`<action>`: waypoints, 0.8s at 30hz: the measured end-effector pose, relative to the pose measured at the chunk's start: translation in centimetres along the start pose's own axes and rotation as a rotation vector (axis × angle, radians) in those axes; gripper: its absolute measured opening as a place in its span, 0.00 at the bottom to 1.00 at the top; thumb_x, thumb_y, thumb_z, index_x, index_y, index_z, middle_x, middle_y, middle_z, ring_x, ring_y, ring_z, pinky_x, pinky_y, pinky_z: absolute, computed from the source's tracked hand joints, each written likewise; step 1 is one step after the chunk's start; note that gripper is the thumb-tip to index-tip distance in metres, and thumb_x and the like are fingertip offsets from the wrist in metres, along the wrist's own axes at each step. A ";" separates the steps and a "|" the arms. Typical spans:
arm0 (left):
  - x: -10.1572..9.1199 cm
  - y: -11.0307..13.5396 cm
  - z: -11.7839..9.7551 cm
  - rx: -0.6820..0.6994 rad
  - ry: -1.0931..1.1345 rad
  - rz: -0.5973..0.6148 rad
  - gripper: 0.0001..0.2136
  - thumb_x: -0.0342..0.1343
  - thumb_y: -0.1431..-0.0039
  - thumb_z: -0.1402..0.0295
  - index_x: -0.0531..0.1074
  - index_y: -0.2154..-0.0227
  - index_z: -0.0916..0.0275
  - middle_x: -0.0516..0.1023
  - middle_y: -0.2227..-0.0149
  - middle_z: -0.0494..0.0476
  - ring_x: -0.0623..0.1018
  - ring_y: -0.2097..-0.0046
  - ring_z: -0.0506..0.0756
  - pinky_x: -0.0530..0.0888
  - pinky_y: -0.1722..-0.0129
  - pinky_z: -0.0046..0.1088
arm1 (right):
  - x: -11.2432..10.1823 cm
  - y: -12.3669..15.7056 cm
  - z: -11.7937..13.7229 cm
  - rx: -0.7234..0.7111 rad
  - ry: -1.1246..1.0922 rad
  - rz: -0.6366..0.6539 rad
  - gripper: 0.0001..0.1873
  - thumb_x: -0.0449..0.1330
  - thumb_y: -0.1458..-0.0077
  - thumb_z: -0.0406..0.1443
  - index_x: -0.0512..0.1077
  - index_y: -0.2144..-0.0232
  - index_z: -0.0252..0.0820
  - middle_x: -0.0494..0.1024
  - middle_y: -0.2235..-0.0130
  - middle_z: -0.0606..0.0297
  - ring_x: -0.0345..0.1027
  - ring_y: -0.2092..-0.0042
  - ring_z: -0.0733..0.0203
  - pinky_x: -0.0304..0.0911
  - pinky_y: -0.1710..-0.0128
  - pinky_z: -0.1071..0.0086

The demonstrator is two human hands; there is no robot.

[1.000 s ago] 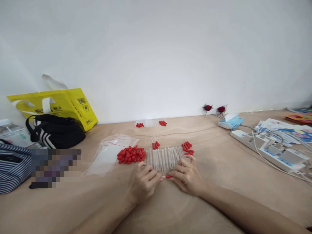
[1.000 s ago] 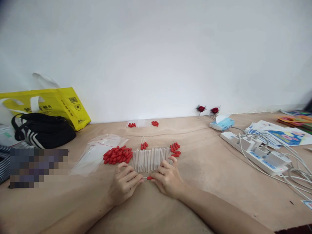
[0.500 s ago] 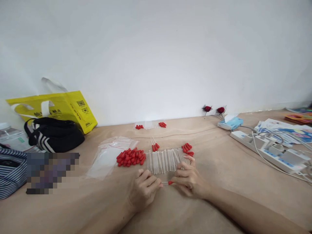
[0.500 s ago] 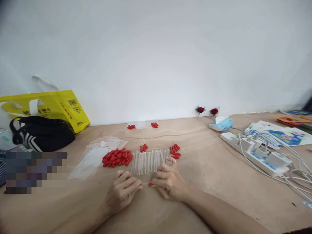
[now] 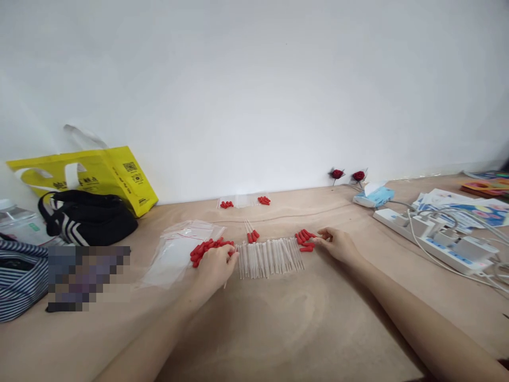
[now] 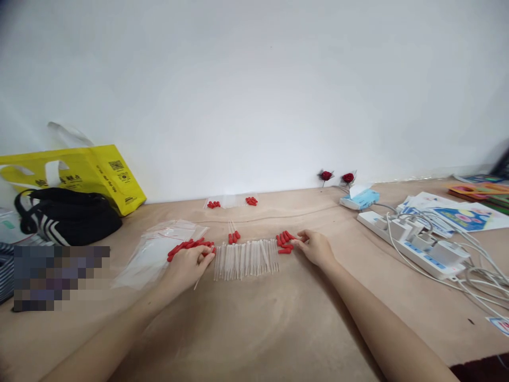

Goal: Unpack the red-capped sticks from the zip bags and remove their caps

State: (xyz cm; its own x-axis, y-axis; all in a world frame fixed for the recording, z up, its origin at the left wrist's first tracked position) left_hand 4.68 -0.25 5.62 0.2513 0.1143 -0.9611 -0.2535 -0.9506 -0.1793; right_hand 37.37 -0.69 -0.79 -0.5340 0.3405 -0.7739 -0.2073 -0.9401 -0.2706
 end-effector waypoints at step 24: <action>3.0 -1.9 -0.3 0.011 0.014 -0.083 0.14 0.44 0.43 0.61 0.71 0.67 0.66 0.76 0.77 0.58 0.76 0.70 0.56 0.65 0.71 0.27 | 1.1 3.7 6.1 -0.473 -0.001 -0.042 0.10 0.56 0.52 0.39 0.72 0.67 0.43 0.71 0.65 0.61 0.63 0.62 0.58 0.53 0.62 0.65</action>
State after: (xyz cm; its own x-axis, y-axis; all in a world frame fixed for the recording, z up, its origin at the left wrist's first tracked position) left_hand 6.23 1.83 3.16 0.2853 0.1884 -0.9398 -0.2415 -0.9347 -0.2607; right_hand 31.00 -3.71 0.86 -0.5340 0.3784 -0.7561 0.1673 -0.8293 -0.5332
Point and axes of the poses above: each hand's wrist, its own y-axis away from the middle knuckle, its own x-axis out of the palm, z = x × y, the point moved 3 cm from there along -y, towards the middle knuckle
